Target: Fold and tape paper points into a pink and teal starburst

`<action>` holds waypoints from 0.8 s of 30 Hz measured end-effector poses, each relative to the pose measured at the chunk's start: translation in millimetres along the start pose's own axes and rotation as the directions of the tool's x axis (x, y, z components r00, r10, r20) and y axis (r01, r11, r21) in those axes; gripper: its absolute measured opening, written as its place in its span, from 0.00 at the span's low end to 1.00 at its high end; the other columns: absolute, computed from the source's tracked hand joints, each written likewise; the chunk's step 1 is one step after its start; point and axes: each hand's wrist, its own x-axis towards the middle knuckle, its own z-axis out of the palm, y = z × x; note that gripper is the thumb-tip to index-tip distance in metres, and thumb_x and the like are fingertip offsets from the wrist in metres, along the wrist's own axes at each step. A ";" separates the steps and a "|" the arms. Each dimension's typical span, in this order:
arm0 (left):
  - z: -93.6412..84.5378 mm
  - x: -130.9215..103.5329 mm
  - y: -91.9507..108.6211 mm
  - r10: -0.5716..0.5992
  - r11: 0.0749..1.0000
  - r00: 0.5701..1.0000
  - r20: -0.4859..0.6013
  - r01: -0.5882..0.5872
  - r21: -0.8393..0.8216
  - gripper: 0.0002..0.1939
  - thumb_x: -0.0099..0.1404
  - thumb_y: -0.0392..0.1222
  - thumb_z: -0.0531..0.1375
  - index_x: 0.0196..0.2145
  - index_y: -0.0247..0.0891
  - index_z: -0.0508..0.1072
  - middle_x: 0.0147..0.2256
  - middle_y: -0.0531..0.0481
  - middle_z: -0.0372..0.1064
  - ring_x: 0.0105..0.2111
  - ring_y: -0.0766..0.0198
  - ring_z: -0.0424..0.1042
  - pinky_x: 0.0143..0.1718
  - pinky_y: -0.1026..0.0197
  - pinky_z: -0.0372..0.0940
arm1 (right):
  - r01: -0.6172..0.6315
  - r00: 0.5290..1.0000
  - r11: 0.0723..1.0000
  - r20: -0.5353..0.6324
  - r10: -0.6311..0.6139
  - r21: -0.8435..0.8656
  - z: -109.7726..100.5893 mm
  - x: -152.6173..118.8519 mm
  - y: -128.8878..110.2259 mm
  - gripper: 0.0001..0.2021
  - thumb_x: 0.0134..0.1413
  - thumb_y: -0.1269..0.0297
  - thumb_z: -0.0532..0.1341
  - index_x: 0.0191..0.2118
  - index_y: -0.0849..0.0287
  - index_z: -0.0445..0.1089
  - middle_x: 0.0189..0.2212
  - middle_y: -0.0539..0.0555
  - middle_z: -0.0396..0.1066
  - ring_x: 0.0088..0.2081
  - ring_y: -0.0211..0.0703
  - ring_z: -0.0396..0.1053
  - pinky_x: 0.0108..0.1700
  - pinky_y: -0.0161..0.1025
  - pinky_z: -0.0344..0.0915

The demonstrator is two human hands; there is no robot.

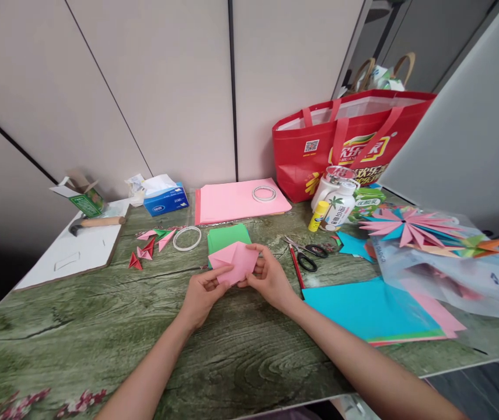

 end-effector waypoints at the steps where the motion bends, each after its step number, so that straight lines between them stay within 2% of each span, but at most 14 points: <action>1: -0.3 0.2 -0.2 -0.001 1.000 1.000 0.001 0.001 0.001 0.19 0.47 0.38 0.64 0.40 0.34 0.74 0.34 0.46 0.74 0.32 0.63 0.70 0.34 0.64 0.63 | 0.004 1.000 1.000 0.002 -0.004 0.010 0.1 0.2 0.5 0.24 0.41 0.71 0.57 0.46 0.54 0.51 0.30 0.48 0.67 0.27 0.37 0.70 0.30 0.39 0.72; 4: -0.5 0.4 0.0 -0.010 1.000 1.000 0.007 0.010 0.004 0.19 0.47 0.38 0.64 0.40 0.34 0.73 0.34 0.46 0.74 0.32 0.63 0.70 0.34 0.65 0.63 | 0.004 1.000 1.000 0.006 -0.004 0.011 0.2 0.4 2.8 0.22 0.41 0.72 0.55 0.46 0.55 0.53 0.31 0.48 0.67 0.27 0.36 0.70 0.30 0.38 0.72; 8: 0.0 0.9 1.5 -0.035 0.999 0.999 -0.006 0.035 0.013 0.19 0.46 0.38 0.64 0.39 0.33 0.74 0.30 0.47 0.74 0.30 0.64 0.70 0.32 0.65 0.62 | -0.010 1.000 0.993 -0.029 0.006 -0.119 -4.3 1.8 6.9 0.19 0.39 0.74 0.52 0.43 0.55 0.59 0.31 0.49 0.67 0.25 0.35 0.68 0.26 0.34 0.70; 11: 0.9 1.3 3.2 -0.029 0.999 0.999 -0.036 0.030 0.030 0.16 0.44 0.37 0.64 0.34 0.33 0.75 0.29 0.49 0.73 0.27 0.66 0.69 0.29 0.67 0.61 | 0.032 0.992 0.969 -0.110 -0.060 -0.247 -11.4 5.3 8.7 0.16 0.39 0.75 0.49 0.37 0.57 0.64 0.28 0.49 0.66 0.25 0.35 0.66 0.26 0.34 0.67; 15: 2.7 -0.1 7.2 -0.060 0.998 0.998 -0.001 0.060 0.027 0.09 0.44 0.36 0.63 0.28 0.34 0.73 0.25 0.51 0.71 0.25 0.64 0.72 0.28 0.65 0.61 | 0.075 0.976 0.960 -0.177 -0.126 -0.270 -17.0 9.4 7.9 0.11 0.44 0.72 0.49 0.33 0.59 0.65 0.27 0.50 0.66 0.27 0.38 0.64 0.28 0.34 0.64; 20: 4.2 -3.0 13.8 -0.083 0.994 0.991 0.109 0.075 0.074 0.07 0.47 0.35 0.60 0.28 0.33 0.72 0.21 0.50 0.71 0.17 0.69 0.67 0.23 0.66 0.60 | 0.095 0.979 0.920 -0.133 -0.155 -0.380 -13.6 7.4 3.5 0.10 0.45 0.70 0.52 0.34 0.59 0.69 0.31 0.51 0.70 0.32 0.40 0.66 0.34 0.36 0.62; 24: 1.5 -1.6 12.5 -0.064 0.994 0.993 0.095 0.055 0.093 0.09 0.48 0.34 0.59 0.30 0.32 0.73 0.19 0.52 0.69 0.14 0.73 0.61 0.17 0.69 0.56 | 0.099 0.989 0.921 -0.066 -0.133 -0.376 -11.6 4.5 -1.4 0.12 0.41 0.73 0.54 0.34 0.59 0.70 0.35 0.52 0.71 0.37 0.42 0.67 0.37 0.37 0.62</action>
